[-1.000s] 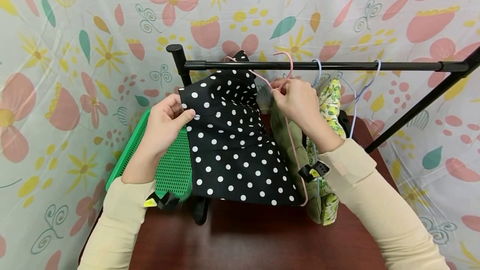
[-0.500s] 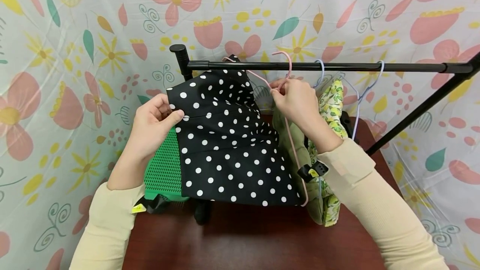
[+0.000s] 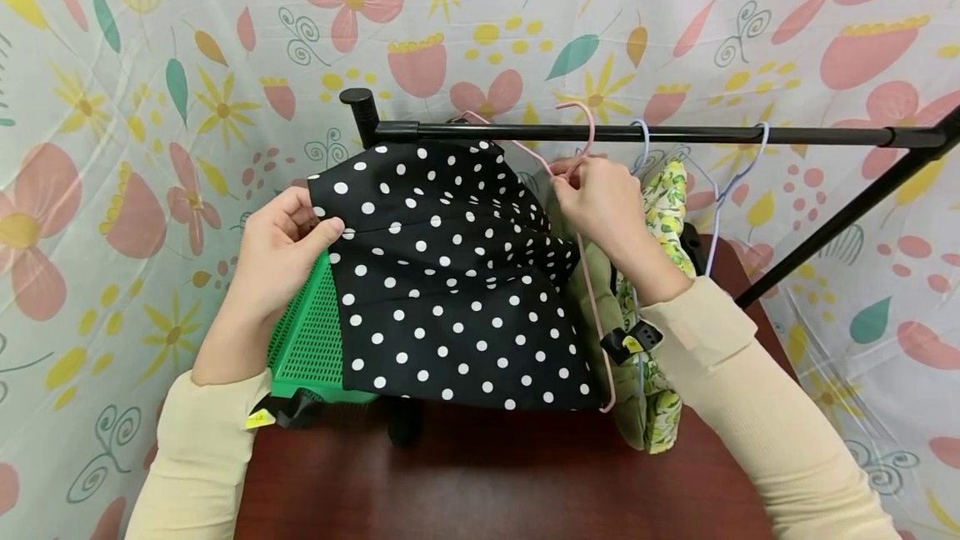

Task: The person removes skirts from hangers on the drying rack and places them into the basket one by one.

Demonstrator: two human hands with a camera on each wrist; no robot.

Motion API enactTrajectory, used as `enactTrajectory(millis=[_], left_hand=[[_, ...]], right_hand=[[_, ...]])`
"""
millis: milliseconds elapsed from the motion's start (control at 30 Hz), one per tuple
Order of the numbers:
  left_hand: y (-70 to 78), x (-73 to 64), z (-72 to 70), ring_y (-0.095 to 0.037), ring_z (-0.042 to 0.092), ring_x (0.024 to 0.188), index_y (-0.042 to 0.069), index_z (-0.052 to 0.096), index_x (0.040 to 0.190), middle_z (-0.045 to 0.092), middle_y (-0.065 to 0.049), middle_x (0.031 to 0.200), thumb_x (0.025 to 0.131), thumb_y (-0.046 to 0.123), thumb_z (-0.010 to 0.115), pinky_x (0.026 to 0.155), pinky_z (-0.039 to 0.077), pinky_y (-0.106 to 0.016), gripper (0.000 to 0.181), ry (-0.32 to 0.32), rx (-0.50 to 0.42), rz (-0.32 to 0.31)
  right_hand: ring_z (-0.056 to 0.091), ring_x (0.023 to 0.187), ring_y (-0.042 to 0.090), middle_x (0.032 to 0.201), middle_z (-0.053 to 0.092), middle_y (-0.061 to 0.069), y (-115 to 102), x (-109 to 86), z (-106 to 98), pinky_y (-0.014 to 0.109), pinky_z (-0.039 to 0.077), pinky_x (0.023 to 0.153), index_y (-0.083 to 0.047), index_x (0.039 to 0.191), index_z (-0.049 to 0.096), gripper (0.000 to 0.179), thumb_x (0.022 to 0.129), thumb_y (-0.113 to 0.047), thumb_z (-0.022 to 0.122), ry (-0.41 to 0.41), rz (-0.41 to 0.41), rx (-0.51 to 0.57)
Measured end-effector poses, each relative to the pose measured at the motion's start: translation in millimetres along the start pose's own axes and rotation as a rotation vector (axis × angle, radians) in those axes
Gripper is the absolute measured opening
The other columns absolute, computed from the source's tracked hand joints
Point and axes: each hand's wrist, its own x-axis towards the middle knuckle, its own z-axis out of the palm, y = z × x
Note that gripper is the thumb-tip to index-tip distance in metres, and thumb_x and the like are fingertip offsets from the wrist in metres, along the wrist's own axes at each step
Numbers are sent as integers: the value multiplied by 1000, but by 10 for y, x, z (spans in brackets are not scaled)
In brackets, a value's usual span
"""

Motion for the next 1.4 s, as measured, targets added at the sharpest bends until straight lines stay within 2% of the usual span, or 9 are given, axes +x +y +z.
enactTrajectory(millis=[267, 467, 633, 800, 967, 1100, 1200, 1333, 1400], left_hand=[[-44, 17, -107, -8, 54, 63, 10, 59, 86, 66, 9, 74, 84, -2, 62, 61, 44, -18, 13, 36, -5, -19], [-108, 12, -127, -8, 51, 61, 13, 52, 93, 67, 12, 74, 84, 0, 63, 58, 42, -16, 20, 59, 36, -64], [-174, 5, -124, -7, 53, 59, 14, 44, 98, 65, 7, 71, 83, -3, 62, 56, 42, -17, 30, 64, -12, -86], [-236, -26, -122, -7, 52, 56, 16, 39, 98, 62, 10, 67, 83, 0, 64, 55, 41, -17, 34, 97, 127, -87], [-270, -54, -113, -11, 53, 55, 12, 40, 100, 59, 8, 66, 82, 4, 67, 55, 42, -18, 34, 128, 288, -60], [-290, -66, -106, -12, 54, 55, 7, 46, 110, 59, 1, 68, 82, 5, 67, 53, 40, -18, 34, 104, 389, -11], [-290, -72, -101, -11, 53, 55, 10, 52, 117, 60, -6, 69, 84, 7, 66, 52, 40, -18, 37, 86, 463, 13], [-285, -73, -112, -8, 51, 57, 13, 55, 118, 61, -9, 73, 84, 8, 65, 53, 39, -17, 36, 74, 548, 13], [-282, -77, -123, -6, 52, 60, 13, 56, 117, 62, -8, 76, 84, 8, 65, 55, 39, -17, 35, 55, 592, -1]], right_hand=[[50, 53, 27, 70, 61, 11, 54, -10, 22, 37, 35, 47, -11, 47, 49, 38, 84, -18, 51, 1, 18, -6], [48, 53, 27, 64, 56, 8, 64, -13, 29, 37, 34, 46, -15, 44, 40, 42, 85, -19, 51, -15, 10, -3], [47, 51, 27, 54, 49, 6, 60, -9, 47, 35, 31, 45, -15, 44, 38, 43, 85, -18, 50, -19, 5, -9], [50, 55, 28, 64, 58, 9, 56, -19, 59, 37, 34, 47, -15, 44, 41, 42, 84, -18, 50, -21, -1, -4], [43, 49, 23, 61, 55, 9, 57, -22, 76, 32, 29, 42, -14, 43, 39, 43, 85, -17, 50, -22, -17, -6], [40, 47, 21, 60, 54, 7, 56, -18, 80, 31, 26, 41, -15, 43, 39, 43, 84, -16, 51, -12, -26, -6], [40, 47, 21, 56, 50, 5, 45, -12, 71, 31, 27, 42, -15, 44, 40, 41, 84, -16, 51, -5, -35, -6], [39, 45, 21, 48, 40, 0, 27, 1, 59, 31, 27, 42, -15, 45, 40, 41, 84, -17, 51, 5, -42, -5], [37, 44, 20, 46, 40, 0, 18, 6, 55, 31, 27, 41, -15, 45, 40, 42, 85, -17, 52, 5, -44, 0]])
